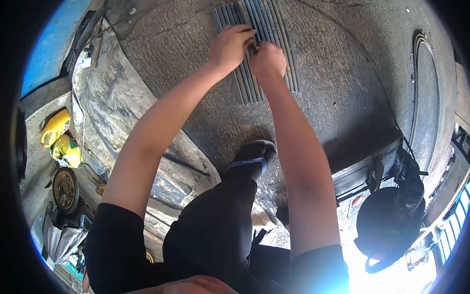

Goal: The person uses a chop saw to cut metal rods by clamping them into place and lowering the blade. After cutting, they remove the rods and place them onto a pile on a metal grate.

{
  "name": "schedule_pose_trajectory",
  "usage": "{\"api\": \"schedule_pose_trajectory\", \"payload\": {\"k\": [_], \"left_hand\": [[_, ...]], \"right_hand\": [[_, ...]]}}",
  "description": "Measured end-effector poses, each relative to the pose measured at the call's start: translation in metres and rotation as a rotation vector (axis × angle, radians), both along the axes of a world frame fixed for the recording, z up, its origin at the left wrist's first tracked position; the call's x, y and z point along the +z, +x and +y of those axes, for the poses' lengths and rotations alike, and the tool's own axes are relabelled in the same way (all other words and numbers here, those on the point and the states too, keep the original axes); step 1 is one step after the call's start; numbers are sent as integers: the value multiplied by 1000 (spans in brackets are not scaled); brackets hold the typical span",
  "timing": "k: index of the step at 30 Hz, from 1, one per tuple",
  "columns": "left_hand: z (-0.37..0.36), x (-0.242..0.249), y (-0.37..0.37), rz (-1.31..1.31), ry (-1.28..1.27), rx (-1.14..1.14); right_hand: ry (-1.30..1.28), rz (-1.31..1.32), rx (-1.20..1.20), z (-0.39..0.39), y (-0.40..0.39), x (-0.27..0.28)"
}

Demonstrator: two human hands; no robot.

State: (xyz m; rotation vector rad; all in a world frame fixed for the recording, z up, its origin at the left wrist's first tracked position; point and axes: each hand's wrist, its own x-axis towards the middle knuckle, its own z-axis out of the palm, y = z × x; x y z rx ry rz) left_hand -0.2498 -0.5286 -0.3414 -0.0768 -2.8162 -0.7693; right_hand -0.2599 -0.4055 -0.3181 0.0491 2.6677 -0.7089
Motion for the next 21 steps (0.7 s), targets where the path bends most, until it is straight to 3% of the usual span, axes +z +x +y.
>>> {"api": "schedule_pose_trajectory", "payload": {"k": [2, 5, 13, 21], "left_hand": [[-4, -1, -3, 9, -265, -125], [-7, -6, -3, -6, -372, -171], [-9, -2, -1, -55, -463, -219], [-10, -8, -1, 12, -447, -202]], "right_hand": [[-7, 7, 18, 1, -1, -4], [8, 61, 70, 2, -3, -13], [-123, 217, 82, 6, -2, -17], [-164, 186, 20, 6, -3, -22]]}}
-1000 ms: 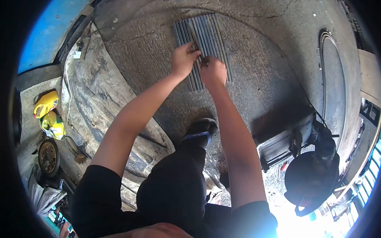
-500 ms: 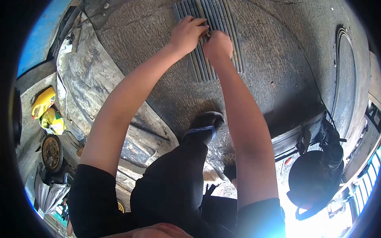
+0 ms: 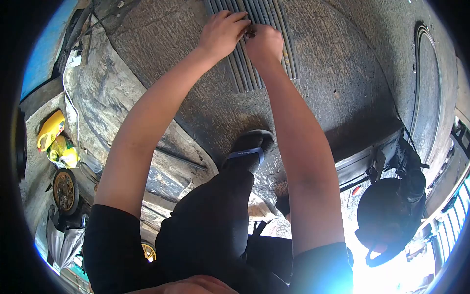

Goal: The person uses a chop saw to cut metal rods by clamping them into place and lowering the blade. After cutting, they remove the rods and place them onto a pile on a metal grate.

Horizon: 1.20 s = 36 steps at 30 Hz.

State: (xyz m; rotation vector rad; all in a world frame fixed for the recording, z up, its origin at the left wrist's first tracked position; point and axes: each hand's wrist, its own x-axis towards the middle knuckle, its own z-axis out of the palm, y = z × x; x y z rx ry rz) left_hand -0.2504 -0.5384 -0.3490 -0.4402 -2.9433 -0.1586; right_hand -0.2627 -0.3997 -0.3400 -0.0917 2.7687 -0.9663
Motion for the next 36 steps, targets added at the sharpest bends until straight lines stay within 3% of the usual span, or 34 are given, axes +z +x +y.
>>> {"api": "schedule_pose_trajectory", "payload": {"k": [9, 11, 14, 36], "left_hand": [[0, 0, -1, 60, 100, -11], [3, 7, -3, -298, 109, 121], [4, 17, -5, -411, 90, 112], [4, 10, 0, -373, 79, 93]], "right_hand": [[-105, 77, -37, 0, 5, -12], [-145, 101, -28, 1, 8, -19], [-146, 121, -79, -1, 9, -15], [-163, 125, -84, -2, 13, -11]]}}
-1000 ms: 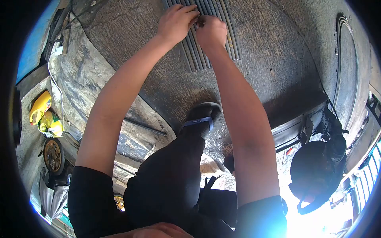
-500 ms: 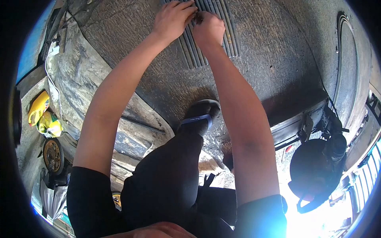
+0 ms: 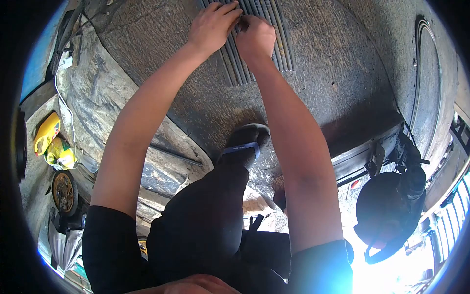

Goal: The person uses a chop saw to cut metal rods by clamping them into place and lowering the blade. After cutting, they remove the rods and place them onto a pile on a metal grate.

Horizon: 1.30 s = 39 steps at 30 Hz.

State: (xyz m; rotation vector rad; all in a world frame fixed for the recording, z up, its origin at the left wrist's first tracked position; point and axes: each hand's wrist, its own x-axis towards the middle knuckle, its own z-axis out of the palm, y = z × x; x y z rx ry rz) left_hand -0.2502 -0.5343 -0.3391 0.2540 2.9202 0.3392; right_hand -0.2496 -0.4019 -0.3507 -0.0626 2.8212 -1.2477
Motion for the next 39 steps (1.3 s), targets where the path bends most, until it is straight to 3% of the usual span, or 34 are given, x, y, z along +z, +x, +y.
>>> {"api": "schedule_pose_trajectory", "payload": {"k": [5, 7, 9, 11, 13, 18, 23, 24, 26, 29, 33, 35, 37, 39], "left_hand": [[3, 5, -3, -63, -19, 37], [1, -4, 0, -38, -24, 37], [2, -10, 2, -3, -25, 31], [2, -15, 5, 493, -19, -59], [3, -14, 5, 482, -6, -60], [4, -15, 9, 454, 84, -49], [19, -7, 5, 302, -57, 1], [27, 2, 3, 316, -49, -12], [49, 26, 5, 9, -236, 44], [90, 38, 25, -5, -166, -40], [168, 59, 62, 136, 5, -370], [211, 79, 68, 227, 121, -501], [255, 116, 69, 352, 316, -590], [303, 158, 70, 409, 451, -642]], "right_hand": [[2, 65, 2, 0, -3, -2], [6, -131, 48, 4, -8, 6], [8, -90, 59, 5, -8, 2], [13, -47, 68, 6, -8, -3], [25, 37, 63, 4, -7, -4], [25, -35, 75, 7, -6, 2], [-26, -110, 59, 41, 8, 19], [3, -84, 15, 52, 14, 18], [1, -69, -45, 84, 25, 29], [13, -62, -152, 140, 48, 60], [60, -58, -392, 224, 113, 88], [-17, 143, -532, 264, 158, 103], [88, 134, -661, 295, 207, 128], [8, 87, -810, 323, 261, 134]]}}
